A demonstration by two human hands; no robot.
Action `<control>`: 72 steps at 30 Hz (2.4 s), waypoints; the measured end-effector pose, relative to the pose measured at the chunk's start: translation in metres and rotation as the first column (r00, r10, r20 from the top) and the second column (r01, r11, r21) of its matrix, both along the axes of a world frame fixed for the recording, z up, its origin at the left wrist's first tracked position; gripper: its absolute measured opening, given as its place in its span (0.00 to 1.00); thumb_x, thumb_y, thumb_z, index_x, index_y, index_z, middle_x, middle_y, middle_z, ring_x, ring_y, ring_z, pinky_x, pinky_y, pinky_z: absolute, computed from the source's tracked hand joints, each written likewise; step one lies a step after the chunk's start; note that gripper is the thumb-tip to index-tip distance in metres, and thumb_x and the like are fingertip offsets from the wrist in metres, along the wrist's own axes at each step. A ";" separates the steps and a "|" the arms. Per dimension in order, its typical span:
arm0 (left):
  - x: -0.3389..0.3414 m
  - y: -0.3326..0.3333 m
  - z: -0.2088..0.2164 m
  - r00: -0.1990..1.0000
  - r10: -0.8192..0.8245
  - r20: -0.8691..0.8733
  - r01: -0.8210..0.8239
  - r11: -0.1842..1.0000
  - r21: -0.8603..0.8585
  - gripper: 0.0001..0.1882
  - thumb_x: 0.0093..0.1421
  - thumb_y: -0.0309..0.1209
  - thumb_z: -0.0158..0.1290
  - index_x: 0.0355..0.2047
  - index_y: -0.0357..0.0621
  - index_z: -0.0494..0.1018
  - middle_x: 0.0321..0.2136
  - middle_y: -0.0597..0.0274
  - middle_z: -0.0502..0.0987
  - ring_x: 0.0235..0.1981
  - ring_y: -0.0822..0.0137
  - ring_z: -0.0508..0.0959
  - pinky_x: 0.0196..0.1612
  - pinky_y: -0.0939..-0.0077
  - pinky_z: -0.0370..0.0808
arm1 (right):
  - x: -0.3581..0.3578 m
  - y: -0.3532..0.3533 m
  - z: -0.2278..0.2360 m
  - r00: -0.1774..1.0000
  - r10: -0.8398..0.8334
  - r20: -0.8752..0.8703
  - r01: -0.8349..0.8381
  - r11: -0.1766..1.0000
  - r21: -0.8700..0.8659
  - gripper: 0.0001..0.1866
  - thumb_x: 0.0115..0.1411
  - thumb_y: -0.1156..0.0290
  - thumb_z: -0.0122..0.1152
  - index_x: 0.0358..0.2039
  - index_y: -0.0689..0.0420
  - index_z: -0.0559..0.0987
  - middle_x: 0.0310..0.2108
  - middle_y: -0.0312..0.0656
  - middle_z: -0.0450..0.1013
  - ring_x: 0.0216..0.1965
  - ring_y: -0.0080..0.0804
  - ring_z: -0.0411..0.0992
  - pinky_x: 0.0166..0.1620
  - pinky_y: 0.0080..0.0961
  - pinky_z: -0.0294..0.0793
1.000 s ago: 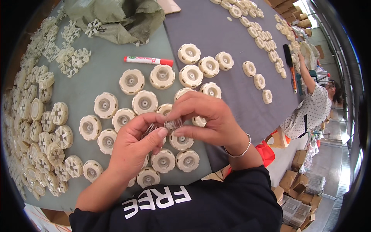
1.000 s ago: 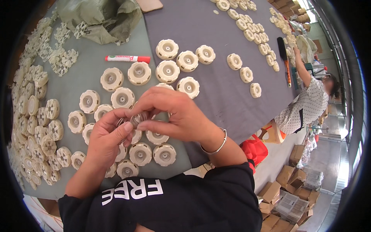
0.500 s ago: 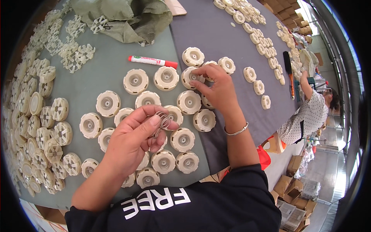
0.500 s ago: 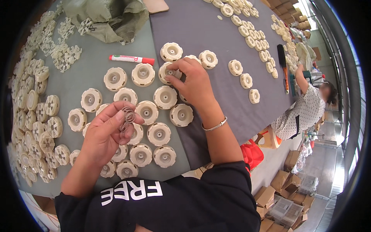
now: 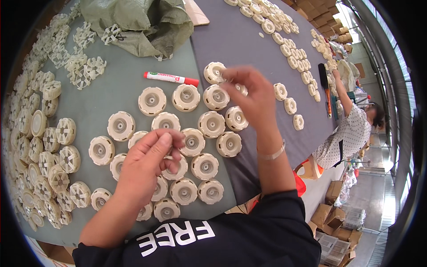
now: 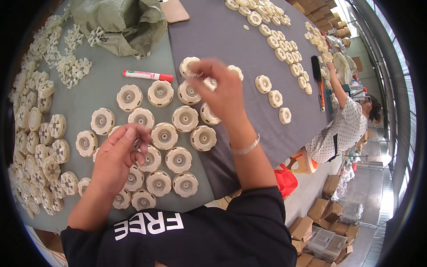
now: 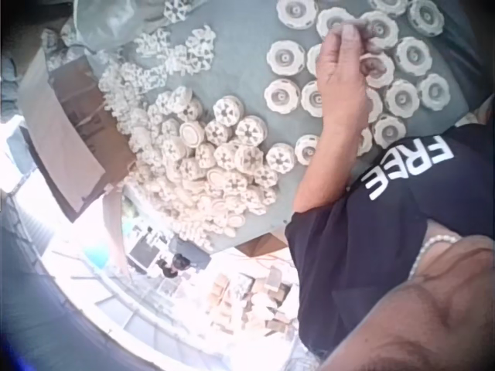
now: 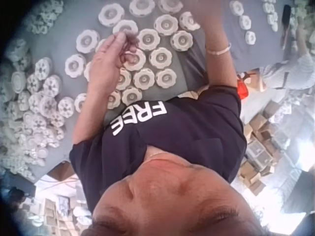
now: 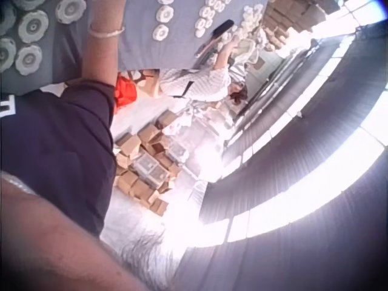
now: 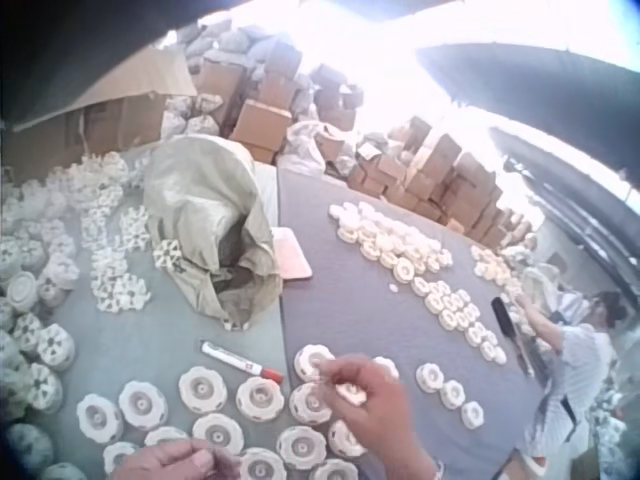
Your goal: The person assembles small white plastic components by hand. They pick up a circular plastic base, insert a metal spring into the center, and place a cross-shaped plastic piece on top. The person repeats this process for multiple units, stacking the finished assemblies on the table.
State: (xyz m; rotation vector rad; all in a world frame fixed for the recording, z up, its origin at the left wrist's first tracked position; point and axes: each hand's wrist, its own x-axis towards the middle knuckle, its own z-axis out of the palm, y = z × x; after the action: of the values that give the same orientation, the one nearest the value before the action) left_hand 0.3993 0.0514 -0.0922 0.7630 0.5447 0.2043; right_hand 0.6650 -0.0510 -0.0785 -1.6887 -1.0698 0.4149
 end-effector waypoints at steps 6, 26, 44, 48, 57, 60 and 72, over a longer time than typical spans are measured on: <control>-0.003 0.006 0.015 0.996 0.021 0.088 -0.009 0.991 -0.134 0.25 0.72 0.30 0.41 0.66 0.28 0.63 0.57 0.44 0.74 0.56 0.59 0.79 0.54 0.69 0.81 | 0.045 0.029 -0.030 0.886 -0.078 0.456 0.186 0.963 -0.196 0.12 0.54 0.68 0.74 0.40 0.54 0.86 0.45 0.40 0.83 0.51 0.40 0.78 0.56 0.37 0.76; -0.002 -0.005 0.017 0.995 -0.009 0.096 0.028 0.978 -0.207 0.29 0.73 0.27 0.39 0.73 0.35 0.54 0.64 0.43 0.70 0.60 0.53 0.77 0.61 0.61 0.78 | -0.074 -0.010 0.015 0.903 0.384 0.192 -0.402 0.913 0.065 0.17 0.52 0.74 0.77 0.44 0.56 0.86 0.44 0.40 0.82 0.47 0.40 0.78 0.53 0.36 0.76; 0.169 0.180 -0.033 0.869 0.279 -0.410 0.495 -0.450 0.743 0.19 0.60 0.24 0.58 0.52 0.44 0.76 0.50 0.53 0.77 0.52 0.48 0.79 0.52 0.55 0.78 | 0.052 -0.038 -0.049 0.868 -0.243 0.432 0.267 0.964 0.007 0.19 0.54 0.64 0.76 0.47 0.52 0.85 0.42 0.34 0.85 0.50 0.37 0.75 0.58 0.38 0.71; 0.179 0.170 -0.021 0.869 0.248 -0.428 0.489 -0.567 0.663 0.19 0.59 0.24 0.59 0.52 0.46 0.76 0.51 0.53 0.75 0.52 0.49 0.79 0.53 0.56 0.79 | 0.053 -0.042 -0.030 0.808 -0.426 0.406 0.384 0.905 0.185 0.14 0.58 0.63 0.74 0.43 0.54 0.86 0.43 0.39 0.83 0.51 0.36 0.77 0.57 0.36 0.72; 0.145 0.174 0.001 0.964 0.097 -0.246 0.264 -0.354 0.897 0.17 0.59 0.25 0.62 0.50 0.42 0.80 0.40 0.58 0.82 0.40 0.63 0.83 0.46 0.69 0.79 | 0.054 -0.055 -0.029 0.817 -0.525 0.241 0.480 0.849 0.223 0.09 0.63 0.70 0.69 0.42 0.57 0.87 0.38 0.39 0.84 0.42 0.28 0.79 0.48 0.26 0.76; 0.114 0.124 0.039 0.977 -0.035 -0.210 0.210 0.333 0.919 0.16 0.59 0.25 0.65 0.49 0.37 0.82 0.31 0.64 0.83 0.30 0.76 0.80 0.37 0.79 0.77 | 0.019 -0.046 -0.016 0.944 -0.329 0.019 0.313 0.914 0.257 0.09 0.62 0.71 0.69 0.43 0.57 0.87 0.39 0.39 0.83 0.42 0.28 0.79 0.47 0.25 0.76; 0.114 0.067 0.046 0.985 -0.126 -0.118 0.139 0.169 0.976 0.15 0.59 0.23 0.64 0.47 0.38 0.82 0.42 0.59 0.84 0.38 0.70 0.84 0.41 0.74 0.81 | 0.001 -0.054 0.001 0.987 -0.155 -0.039 0.159 0.964 0.212 0.13 0.56 0.75 0.74 0.43 0.59 0.86 0.39 0.41 0.81 0.39 0.30 0.80 0.45 0.26 0.79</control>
State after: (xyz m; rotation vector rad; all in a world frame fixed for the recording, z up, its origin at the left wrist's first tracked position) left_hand 0.5134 0.1187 -0.0465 2.1512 0.2728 0.4052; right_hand 0.6655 -0.1054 -0.0772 -1.5586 -0.9218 0.2073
